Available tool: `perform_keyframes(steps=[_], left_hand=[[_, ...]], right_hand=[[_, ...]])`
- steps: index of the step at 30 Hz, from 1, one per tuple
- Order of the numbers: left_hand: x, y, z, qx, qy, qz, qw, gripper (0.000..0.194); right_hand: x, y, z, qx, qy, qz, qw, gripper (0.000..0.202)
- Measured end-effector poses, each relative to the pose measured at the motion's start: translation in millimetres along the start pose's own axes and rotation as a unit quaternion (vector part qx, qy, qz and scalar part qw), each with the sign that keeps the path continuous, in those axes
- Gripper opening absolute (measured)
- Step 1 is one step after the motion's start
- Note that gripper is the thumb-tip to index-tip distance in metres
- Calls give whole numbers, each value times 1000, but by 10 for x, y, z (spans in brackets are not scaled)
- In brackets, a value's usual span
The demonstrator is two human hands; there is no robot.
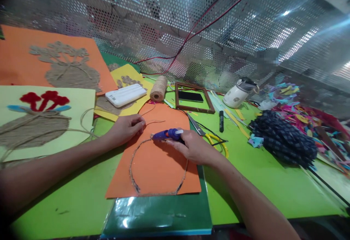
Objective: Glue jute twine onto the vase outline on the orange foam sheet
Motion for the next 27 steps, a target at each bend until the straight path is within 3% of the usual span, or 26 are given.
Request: perform_keyframes(steps=[8, 15, 20, 27], left_hand=[[15, 19, 50, -8, -68, 13, 998, 22], [13, 117, 282, -95, -103, 21, 990, 23], [22, 98, 243, -78, -69, 3, 995, 22], [16, 87, 213, -74, -49, 4, 996, 22]], right_hand=[[-26, 5, -120, 22, 45, -8, 999, 27], [-13, -9, 48, -13, -18, 0, 1000, 34], [-23, -18, 201, -46, -74, -9, 996, 38], [-20, -25, 198, -47, -75, -7, 996, 37]])
Point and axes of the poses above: each hand's wrist, its own y-axis away from the middle knuckle, its own x-axis out of the back of the hand, z = x × y, the point moved 9 cm from there along -y, towards the middle knuckle, and after that the axes turned 8 degrees about -z, right-handed, at the moved point
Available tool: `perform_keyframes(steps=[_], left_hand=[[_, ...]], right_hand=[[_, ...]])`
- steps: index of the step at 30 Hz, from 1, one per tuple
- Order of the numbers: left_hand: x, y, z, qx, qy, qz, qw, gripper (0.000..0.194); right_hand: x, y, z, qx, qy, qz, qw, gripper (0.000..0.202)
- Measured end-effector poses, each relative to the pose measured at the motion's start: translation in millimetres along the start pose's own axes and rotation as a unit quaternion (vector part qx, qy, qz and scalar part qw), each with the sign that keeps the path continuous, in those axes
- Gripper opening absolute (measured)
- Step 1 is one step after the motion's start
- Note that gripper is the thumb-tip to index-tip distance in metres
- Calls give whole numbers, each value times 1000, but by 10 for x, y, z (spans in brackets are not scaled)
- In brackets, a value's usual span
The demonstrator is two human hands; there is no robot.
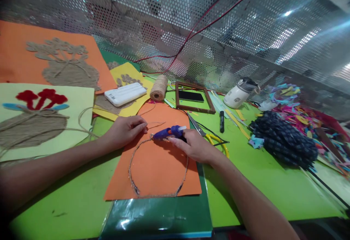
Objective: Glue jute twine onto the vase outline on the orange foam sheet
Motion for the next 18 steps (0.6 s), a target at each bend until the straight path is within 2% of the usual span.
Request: perform_keyframes(steps=[10, 14, 18], left_hand=[[-23, 5, 20, 5, -50, -4, 999, 24], [-26, 12, 38, 0, -67, -1, 998, 27], [-33, 6, 39, -3, -73, 1, 997, 26]], right_hand=[[-14, -1, -51, 10, 8, -7, 1000, 34], [-18, 8, -109, 36, 14, 4, 999, 34], [-41, 27, -184, 55, 62, -1, 997, 30]])
Point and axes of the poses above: each hand's wrist, its own y-axis away from the middle knuckle, its own x-axis out of the back of the hand, z = x × y, the point moved 9 cm from there along -y, towards the middle knuckle, and after that the axes turned 8 degrees about -z, right-handed, at the moved point
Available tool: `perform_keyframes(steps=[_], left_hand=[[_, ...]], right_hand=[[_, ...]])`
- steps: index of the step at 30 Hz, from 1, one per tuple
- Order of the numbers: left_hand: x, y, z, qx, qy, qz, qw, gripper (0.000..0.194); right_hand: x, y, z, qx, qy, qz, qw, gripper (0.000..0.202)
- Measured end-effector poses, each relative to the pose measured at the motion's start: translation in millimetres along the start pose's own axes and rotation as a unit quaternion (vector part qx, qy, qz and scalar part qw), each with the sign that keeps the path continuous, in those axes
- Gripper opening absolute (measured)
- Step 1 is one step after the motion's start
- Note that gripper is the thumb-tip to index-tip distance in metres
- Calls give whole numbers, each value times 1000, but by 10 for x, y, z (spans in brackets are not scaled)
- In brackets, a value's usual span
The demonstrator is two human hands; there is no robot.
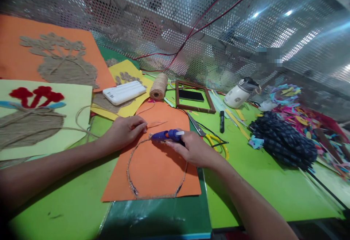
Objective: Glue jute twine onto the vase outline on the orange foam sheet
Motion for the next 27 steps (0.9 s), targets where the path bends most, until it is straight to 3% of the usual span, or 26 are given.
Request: perform_keyframes(steps=[8, 13, 19, 27], left_hand=[[21, 34, 47, -19, -5, 16, 1000, 22], [64, 103, 185, -98, -2, 44, 994, 24], [22, 39, 75, -33, 61, -12, 998, 22], [-8, 8, 44, -9, 49, -24, 998, 24]], right_hand=[[-60, 60, -179, 3, 135, -19, 991, 23], [-7, 17, -43, -7, 35, -4, 999, 27], [6, -6, 178, -45, -56, 2, 997, 35], [-4, -14, 193, -47, -78, -11, 996, 33]])
Point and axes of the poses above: each hand's wrist, its own y-axis away from the middle knuckle, its own x-axis out of the back of the hand, z = x × y, the point moved 9 cm from there along -y, towards the middle knuckle, and after that the axes turned 8 degrees about -z, right-handed, at the moved point
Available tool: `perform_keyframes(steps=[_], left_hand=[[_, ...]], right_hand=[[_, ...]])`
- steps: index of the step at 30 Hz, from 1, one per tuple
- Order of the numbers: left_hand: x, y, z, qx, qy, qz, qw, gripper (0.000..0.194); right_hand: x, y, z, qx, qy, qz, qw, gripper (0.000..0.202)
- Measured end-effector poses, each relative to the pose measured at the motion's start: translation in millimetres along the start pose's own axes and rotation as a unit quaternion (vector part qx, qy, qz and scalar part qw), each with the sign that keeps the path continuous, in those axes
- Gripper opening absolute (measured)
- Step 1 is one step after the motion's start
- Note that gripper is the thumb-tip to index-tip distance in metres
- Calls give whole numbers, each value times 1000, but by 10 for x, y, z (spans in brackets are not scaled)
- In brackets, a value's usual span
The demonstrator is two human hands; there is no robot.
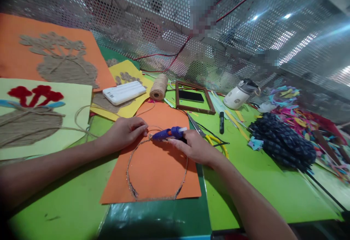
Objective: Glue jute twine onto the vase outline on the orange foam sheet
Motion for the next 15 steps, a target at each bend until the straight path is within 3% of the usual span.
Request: perform_keyframes(steps=[7, 15], left_hand=[[-20, -1, 45, -21, -38, -2, 999, 25], [-17, 5, 52, -22, -42, 2, 999, 24]], right_hand=[[-13, 20, -193, 58, 84, -2, 995, 26], [-37, 54, -224, 57, 116, 11, 992, 22]])
Point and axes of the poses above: each hand's wrist, its own y-axis away from the middle knuckle, its own x-axis out of the back of the hand, z = x × y, the point moved 9 cm from there along -y, towards the middle knuckle, and after that the axes turned 8 degrees about -z, right-handed, at the moved point
